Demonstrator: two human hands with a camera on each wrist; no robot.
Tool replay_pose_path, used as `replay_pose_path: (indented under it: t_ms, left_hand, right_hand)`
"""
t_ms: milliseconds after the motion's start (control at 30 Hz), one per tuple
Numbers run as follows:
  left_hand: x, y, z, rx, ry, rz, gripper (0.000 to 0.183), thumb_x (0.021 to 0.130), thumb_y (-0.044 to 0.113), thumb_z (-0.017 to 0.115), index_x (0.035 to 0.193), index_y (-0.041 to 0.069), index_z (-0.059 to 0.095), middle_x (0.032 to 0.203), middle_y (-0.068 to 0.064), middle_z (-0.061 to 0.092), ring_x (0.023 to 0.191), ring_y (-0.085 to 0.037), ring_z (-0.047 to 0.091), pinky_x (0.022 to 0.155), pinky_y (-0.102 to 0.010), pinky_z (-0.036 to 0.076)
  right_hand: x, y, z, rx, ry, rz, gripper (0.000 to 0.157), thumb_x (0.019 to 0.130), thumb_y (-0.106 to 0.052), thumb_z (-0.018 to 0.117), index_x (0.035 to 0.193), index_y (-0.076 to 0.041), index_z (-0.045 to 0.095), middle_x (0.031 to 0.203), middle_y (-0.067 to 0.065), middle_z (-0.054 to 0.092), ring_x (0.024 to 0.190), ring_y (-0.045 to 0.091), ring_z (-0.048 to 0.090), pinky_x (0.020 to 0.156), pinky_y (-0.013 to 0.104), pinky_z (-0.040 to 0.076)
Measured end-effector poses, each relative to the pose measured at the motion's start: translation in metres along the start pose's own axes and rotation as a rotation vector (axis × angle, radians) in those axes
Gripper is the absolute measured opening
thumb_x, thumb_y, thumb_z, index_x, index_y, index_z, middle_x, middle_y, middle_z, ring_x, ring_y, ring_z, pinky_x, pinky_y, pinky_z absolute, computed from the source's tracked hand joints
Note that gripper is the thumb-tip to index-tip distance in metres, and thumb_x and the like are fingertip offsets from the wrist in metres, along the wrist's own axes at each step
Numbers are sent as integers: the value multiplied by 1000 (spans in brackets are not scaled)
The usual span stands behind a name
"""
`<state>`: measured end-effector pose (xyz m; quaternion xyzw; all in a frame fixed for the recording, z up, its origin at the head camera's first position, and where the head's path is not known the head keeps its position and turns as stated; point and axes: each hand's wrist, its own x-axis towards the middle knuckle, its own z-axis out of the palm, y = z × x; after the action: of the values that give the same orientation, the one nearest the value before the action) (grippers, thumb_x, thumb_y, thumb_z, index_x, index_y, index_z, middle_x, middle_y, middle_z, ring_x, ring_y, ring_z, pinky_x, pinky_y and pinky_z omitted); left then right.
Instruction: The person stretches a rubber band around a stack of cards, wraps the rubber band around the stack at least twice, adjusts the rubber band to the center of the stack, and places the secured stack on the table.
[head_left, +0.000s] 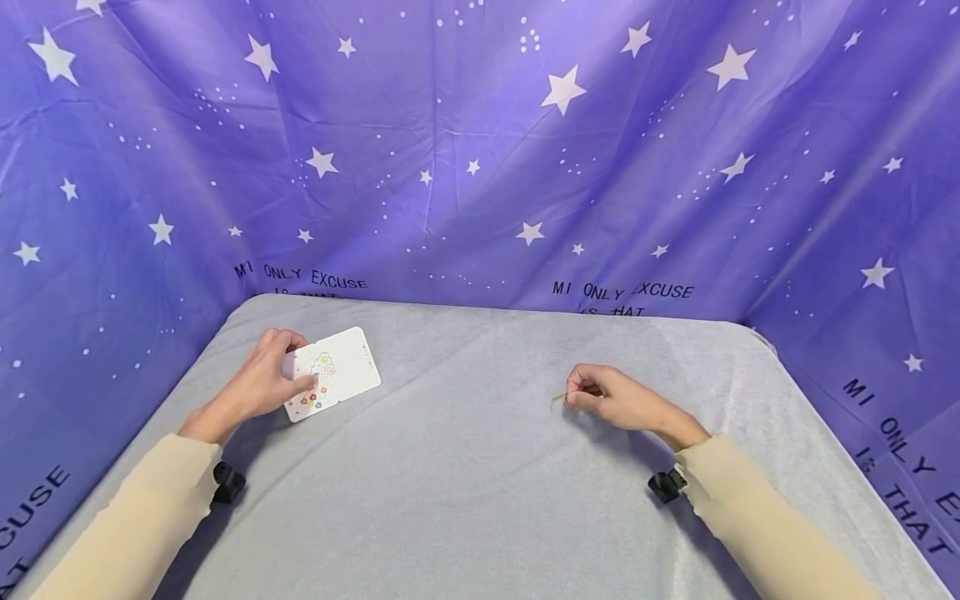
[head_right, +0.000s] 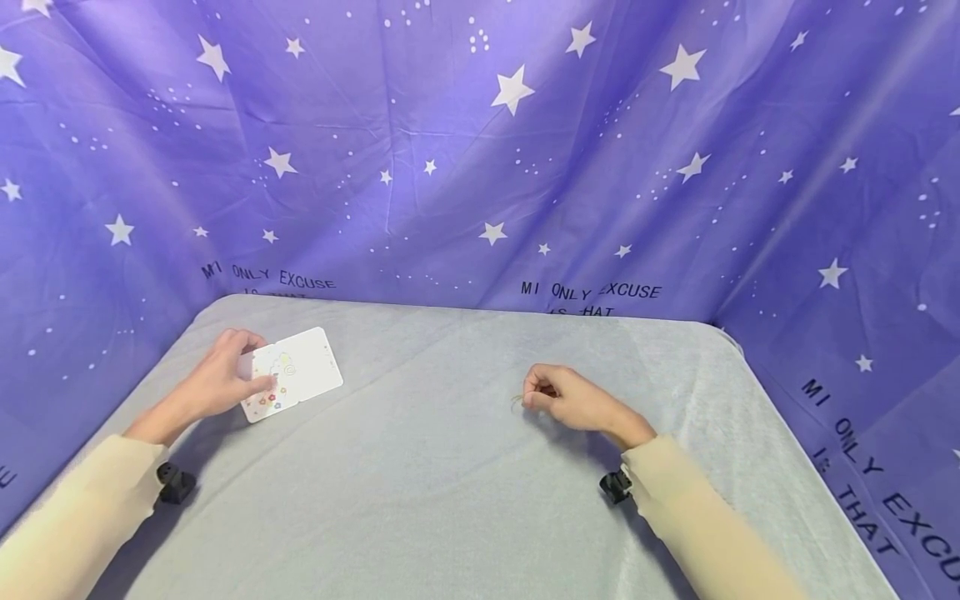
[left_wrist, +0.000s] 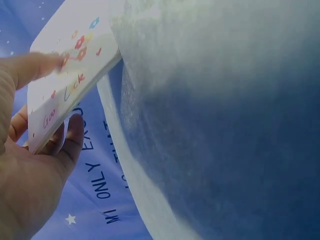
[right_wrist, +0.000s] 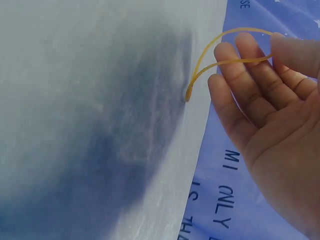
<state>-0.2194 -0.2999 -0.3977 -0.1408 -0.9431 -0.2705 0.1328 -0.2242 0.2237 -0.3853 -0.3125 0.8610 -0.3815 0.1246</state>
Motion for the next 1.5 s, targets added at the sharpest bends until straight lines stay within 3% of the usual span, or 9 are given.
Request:
replay_pose_path:
  t_ms: [300,633,800,967,1100,1233,1367,1500]
  left_hand:
    - [-1,3,-1,-81,42,15,26,77,4,64,99,2,50,98,-16,56,94,-31,50,84,-46,34]
    - [-3,12,-2,-116,46,-39,25,77,3,65,98,5,52,93,-11,58,82,-24,51,73,-37,36]
    - [-6,15,-2,-125,50,-45,23,77,2,64,95,6,53,89,-9,58,77,-21,51,69,-33,37]
    - [-9,18,-4,-124,50,-27,20,77,1,64,93,7,54,87,-9,60,76,-20,51,69,-31,36]
    - [-8,24,-4,-123,47,-3,19,77,0,64,91,8,54,87,-9,60,75,-21,53,69,-32,39]
    - [-6,35,-4,-106,76,55,20,75,-2,64,88,9,54,83,-7,60,72,-20,53,67,-34,40]
    - [-2,51,-1,-106,119,141,21,73,-4,64,86,10,54,79,-3,60,70,-18,53,65,-33,41]
    - [1,69,6,-126,120,198,21,72,-3,65,85,11,55,79,1,60,71,-15,53,67,-33,41]
  right_hand:
    - [4,-9,3,69,3,-5,6,91,-10,49,86,-7,53,87,5,62,82,20,60,73,29,49]
    - [10,-18,6,356,-19,9,13,92,-6,47,89,7,48,90,20,62,87,32,62,82,35,48]
    - [15,-17,14,363,-22,-32,8,90,0,47,86,6,49,88,20,62,85,35,62,78,38,50]
    - [18,-28,20,318,-41,-23,8,89,2,45,83,5,50,89,21,61,85,37,61,77,41,50]
    - [18,-44,19,302,-25,-18,10,89,4,44,82,7,50,89,23,61,85,39,60,76,45,48]
    - [20,-53,18,323,-18,-17,11,90,3,45,84,9,50,89,23,61,87,37,60,80,40,48]
    - [24,-52,17,310,9,-25,11,90,-1,46,86,7,53,88,20,62,86,34,60,81,37,48]
    - [29,-43,17,295,38,-38,10,90,-5,48,86,2,54,88,13,64,85,30,61,79,37,48]
